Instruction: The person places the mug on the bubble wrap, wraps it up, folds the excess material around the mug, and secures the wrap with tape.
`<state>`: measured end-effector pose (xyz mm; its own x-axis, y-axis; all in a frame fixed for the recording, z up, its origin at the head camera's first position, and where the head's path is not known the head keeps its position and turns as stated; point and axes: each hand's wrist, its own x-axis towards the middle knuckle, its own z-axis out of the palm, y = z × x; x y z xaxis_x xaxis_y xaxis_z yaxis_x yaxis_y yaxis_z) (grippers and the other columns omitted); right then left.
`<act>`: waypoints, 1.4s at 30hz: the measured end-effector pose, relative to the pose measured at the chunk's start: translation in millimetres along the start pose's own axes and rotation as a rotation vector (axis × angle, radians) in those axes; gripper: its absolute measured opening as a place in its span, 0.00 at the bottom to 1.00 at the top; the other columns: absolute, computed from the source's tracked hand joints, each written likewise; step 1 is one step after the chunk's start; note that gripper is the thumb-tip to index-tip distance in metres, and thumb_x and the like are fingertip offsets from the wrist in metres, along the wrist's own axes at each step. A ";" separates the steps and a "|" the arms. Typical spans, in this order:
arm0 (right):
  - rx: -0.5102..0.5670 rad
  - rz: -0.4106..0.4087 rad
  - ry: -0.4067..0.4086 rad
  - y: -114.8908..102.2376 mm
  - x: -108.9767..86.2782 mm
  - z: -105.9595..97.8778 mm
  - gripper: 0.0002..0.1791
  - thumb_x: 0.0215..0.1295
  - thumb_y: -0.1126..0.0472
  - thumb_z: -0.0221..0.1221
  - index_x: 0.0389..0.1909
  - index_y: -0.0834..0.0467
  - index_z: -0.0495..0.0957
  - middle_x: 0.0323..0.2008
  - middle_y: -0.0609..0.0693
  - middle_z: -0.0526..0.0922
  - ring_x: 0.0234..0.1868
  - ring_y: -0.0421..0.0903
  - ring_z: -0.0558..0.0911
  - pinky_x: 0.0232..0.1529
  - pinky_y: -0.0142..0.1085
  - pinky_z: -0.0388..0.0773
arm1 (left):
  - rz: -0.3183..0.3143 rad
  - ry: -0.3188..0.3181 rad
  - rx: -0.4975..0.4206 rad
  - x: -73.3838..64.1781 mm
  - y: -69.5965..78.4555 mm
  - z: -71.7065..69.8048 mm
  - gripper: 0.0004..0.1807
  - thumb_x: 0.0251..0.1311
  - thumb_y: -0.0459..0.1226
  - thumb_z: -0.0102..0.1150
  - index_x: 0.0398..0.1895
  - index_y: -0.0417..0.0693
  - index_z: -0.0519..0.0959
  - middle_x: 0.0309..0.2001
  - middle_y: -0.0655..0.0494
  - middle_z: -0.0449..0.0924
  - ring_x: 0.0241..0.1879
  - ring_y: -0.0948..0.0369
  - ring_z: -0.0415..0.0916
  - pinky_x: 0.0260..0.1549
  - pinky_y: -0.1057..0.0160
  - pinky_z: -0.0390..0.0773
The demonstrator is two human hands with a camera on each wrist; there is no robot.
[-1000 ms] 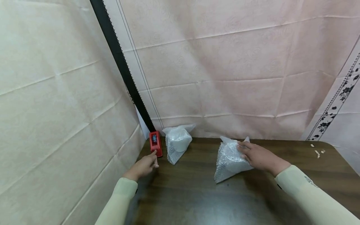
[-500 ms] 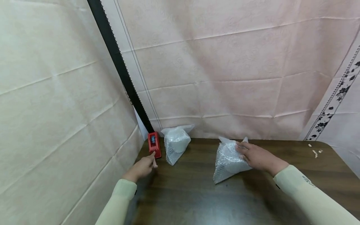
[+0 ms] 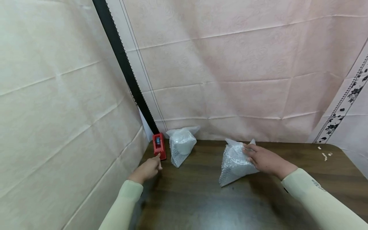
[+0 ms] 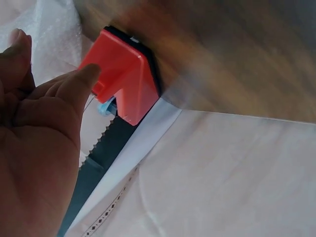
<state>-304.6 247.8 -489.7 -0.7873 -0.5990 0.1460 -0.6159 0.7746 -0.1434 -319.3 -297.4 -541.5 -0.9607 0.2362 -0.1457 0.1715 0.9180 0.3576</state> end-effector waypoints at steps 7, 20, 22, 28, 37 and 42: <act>-0.001 -0.006 0.009 -1.4 -0.6 1.0 0.27 0.85 0.61 0.61 0.78 0.67 0.78 0.79 0.68 0.77 0.76 0.71 0.80 0.72 0.65 0.81 | 0.028 -0.005 0.059 0.6 3.3 -4.5 0.12 0.80 0.32 0.64 0.33 0.50 0.79 0.89 0.38 0.63 0.35 0.57 0.75 0.41 0.56 0.81; -0.017 0.000 0.001 2.1 -2.1 -1.3 0.28 0.85 0.61 0.61 0.79 0.67 0.76 0.79 0.69 0.76 0.76 0.71 0.80 0.71 0.65 0.82 | 0.038 -0.020 -0.024 5.7 6.0 -12.7 0.07 0.80 0.33 0.66 0.52 0.37 0.87 0.84 0.36 0.72 0.30 0.56 0.71 0.33 0.60 0.76; -0.018 0.001 0.003 2.1 -2.4 -0.7 0.28 0.85 0.61 0.61 0.79 0.67 0.77 0.79 0.69 0.77 0.76 0.71 0.80 0.71 0.65 0.82 | 0.059 0.002 -0.015 4.8 5.5 -11.4 0.05 0.79 0.33 0.66 0.46 0.38 0.86 0.82 0.35 0.74 0.39 0.52 0.80 0.41 0.55 0.84; -0.024 -0.010 -0.001 0.1 -1.1 0.0 0.28 0.85 0.60 0.61 0.79 0.67 0.77 0.80 0.68 0.76 0.76 0.71 0.80 0.71 0.64 0.82 | 0.121 0.164 0.023 -2.9 -0.6 -7.1 0.14 0.79 0.33 0.66 0.32 0.49 0.75 0.79 0.36 0.78 0.80 0.38 0.75 0.78 0.36 0.77; -0.025 -0.009 0.001 -0.4 -1.5 -1.6 0.28 0.84 0.61 0.62 0.78 0.67 0.77 0.79 0.68 0.77 0.76 0.71 0.80 0.72 0.65 0.81 | 0.132 0.137 -0.161 -1.5 0.7 1.3 0.13 0.84 0.38 0.62 0.35 0.52 0.76 0.82 0.40 0.74 0.82 0.38 0.72 0.81 0.34 0.73; -0.046 -0.026 0.023 -1.2 -1.5 0.7 0.27 0.84 0.62 0.63 0.77 0.68 0.78 0.78 0.68 0.78 0.74 0.70 0.82 0.70 0.63 0.82 | 0.083 0.122 -0.326 -0.2 0.3 6.2 0.11 0.84 0.35 0.61 0.36 0.49 0.78 0.89 0.35 0.58 0.86 0.32 0.62 0.84 0.28 0.65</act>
<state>-302.7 247.7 -490.4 -0.7696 -0.6150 0.1717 -0.6342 0.7675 -0.0937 -317.8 -295.2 -547.1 -0.9689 0.2473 0.0005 0.1899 0.7427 0.6422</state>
